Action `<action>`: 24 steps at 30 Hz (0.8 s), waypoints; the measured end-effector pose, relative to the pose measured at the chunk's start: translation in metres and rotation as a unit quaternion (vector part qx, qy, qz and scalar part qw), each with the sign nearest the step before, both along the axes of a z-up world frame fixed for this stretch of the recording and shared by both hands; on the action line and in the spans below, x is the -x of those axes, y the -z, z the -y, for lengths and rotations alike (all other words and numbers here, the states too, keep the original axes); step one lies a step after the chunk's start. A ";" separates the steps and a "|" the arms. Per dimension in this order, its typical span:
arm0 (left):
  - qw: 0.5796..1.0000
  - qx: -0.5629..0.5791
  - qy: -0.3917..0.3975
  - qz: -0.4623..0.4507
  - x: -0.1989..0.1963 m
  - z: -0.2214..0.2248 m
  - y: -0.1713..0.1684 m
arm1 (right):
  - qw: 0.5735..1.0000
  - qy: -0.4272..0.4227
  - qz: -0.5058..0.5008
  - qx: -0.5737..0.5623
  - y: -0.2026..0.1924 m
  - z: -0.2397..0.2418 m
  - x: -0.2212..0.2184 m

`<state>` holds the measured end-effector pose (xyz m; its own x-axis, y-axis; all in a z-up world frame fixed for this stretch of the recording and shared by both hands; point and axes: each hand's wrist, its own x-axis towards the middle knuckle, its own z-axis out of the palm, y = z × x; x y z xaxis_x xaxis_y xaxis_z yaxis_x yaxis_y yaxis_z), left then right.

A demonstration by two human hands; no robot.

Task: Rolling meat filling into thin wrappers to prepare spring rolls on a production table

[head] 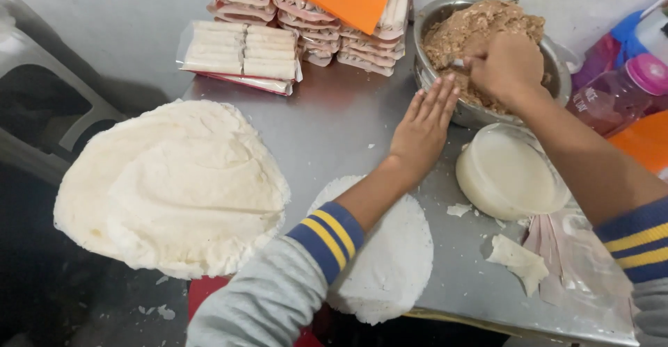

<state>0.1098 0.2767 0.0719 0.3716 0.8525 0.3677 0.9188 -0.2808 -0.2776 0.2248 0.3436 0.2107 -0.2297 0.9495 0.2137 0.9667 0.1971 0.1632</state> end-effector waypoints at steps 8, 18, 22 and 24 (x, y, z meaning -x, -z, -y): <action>0.890 0.061 0.157 0.424 0.130 0.176 -0.036 | 0.912 0.150 -0.344 0.165 -0.049 0.101 -0.008; 0.803 0.157 0.224 0.530 0.151 0.261 -0.014 | 0.891 -0.166 -0.161 0.390 0.059 0.224 -0.002; 0.848 0.173 0.139 0.481 0.151 0.267 -0.007 | 0.935 -0.118 -0.091 0.321 0.019 0.233 -0.018; 0.878 0.167 0.107 0.436 0.149 0.264 -0.001 | 0.926 -0.174 -0.149 0.299 0.026 0.236 -0.005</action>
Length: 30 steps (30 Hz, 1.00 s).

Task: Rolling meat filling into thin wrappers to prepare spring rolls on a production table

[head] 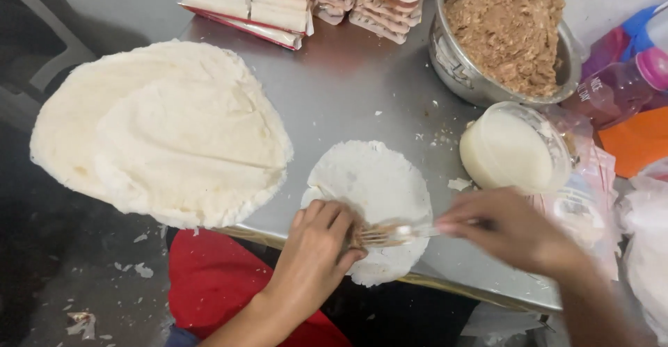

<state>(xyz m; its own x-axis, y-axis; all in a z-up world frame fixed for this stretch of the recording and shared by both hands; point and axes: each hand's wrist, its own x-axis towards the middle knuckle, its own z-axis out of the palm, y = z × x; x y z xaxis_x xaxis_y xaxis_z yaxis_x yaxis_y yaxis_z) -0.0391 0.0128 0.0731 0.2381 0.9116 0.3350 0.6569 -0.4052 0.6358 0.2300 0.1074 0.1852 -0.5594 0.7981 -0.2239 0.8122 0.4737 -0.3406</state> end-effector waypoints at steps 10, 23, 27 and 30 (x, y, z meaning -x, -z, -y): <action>0.998 0.009 -0.044 0.046 0.005 0.005 0.008 | 0.993 0.037 -0.008 0.108 0.011 -0.009 0.025; 0.999 -0.016 0.038 -0.028 0.008 0.015 -0.002 | 0.963 0.260 0.049 -0.058 -0.018 -0.021 0.032; 0.972 -0.124 0.071 -0.185 0.024 0.021 0.015 | 0.933 0.033 -0.172 -0.315 -0.004 -0.125 -0.111; 0.966 -0.234 0.104 -0.043 0.028 -0.003 0.005 | 0.921 0.064 -0.093 -0.373 -0.013 -0.191 -0.119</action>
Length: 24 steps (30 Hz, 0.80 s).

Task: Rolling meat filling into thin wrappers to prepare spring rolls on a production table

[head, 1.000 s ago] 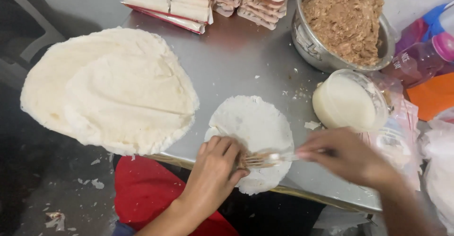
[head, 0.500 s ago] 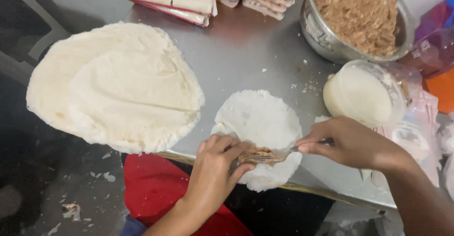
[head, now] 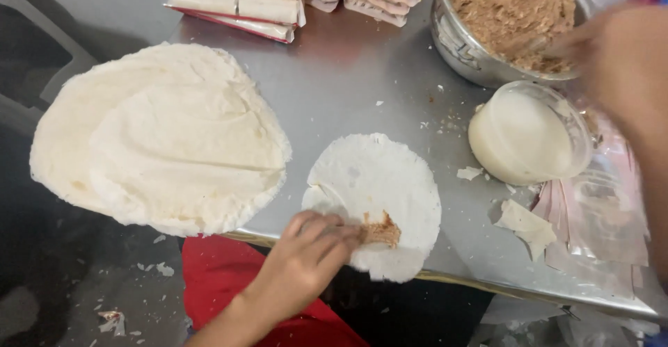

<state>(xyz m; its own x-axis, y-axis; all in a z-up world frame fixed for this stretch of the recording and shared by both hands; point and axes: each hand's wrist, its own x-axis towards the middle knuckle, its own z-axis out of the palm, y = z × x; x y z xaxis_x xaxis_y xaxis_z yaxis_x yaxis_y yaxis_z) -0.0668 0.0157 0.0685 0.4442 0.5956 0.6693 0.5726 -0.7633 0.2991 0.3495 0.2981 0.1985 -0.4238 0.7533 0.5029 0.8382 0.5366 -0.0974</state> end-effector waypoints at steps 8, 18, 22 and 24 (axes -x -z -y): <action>0.970 0.120 -0.176 -0.115 -0.027 -0.106 -0.015 | 0.992 -0.027 0.010 0.123 0.017 0.122 0.160; 0.945 0.306 0.011 0.111 -0.019 -0.015 0.010 | 0.949 -0.224 -0.064 0.214 0.099 0.230 0.173; 0.981 0.160 -0.094 0.049 -0.014 -0.021 -0.001 | 0.947 -0.198 -0.133 0.213 0.103 0.216 0.167; 0.983 0.165 -0.069 0.036 -0.004 -0.016 -0.008 | 0.953 -0.211 -0.112 0.188 0.113 0.218 0.158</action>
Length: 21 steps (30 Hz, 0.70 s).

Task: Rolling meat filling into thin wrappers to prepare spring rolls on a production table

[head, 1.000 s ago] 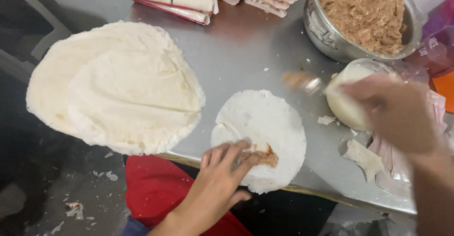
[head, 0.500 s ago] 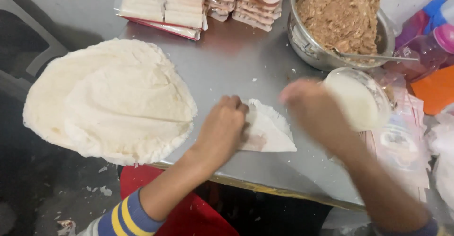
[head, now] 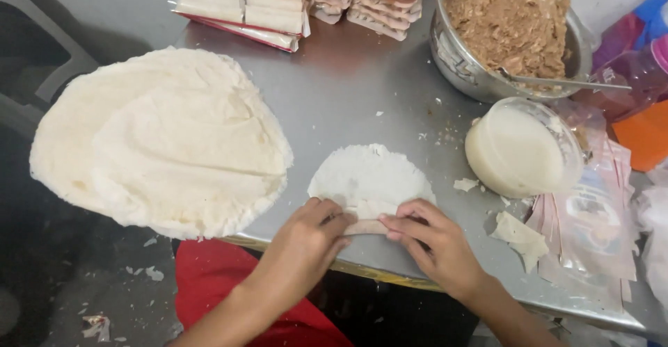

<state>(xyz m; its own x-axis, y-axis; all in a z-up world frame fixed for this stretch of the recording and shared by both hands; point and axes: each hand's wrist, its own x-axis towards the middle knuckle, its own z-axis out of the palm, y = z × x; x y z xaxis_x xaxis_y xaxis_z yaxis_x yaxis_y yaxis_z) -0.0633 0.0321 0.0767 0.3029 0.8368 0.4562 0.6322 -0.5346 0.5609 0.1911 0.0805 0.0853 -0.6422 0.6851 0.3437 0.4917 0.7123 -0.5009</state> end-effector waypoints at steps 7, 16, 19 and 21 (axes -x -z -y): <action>0.999 0.020 -0.043 -0.003 0.000 0.008 0.003 | 0.998 0.061 0.024 -0.016 -0.010 0.014 0.007; 0.926 0.270 -0.135 0.226 0.007 0.024 -0.041 | 0.996 0.035 0.040 -0.070 -0.002 0.021 -0.015; 0.928 0.290 -0.043 0.229 -0.015 0.025 -0.009 | 0.999 -0.036 0.028 -0.020 -0.002 0.027 0.011; 0.991 0.069 0.042 0.109 -0.022 0.021 0.013 | 0.995 -0.077 -0.001 0.064 -0.011 0.018 0.025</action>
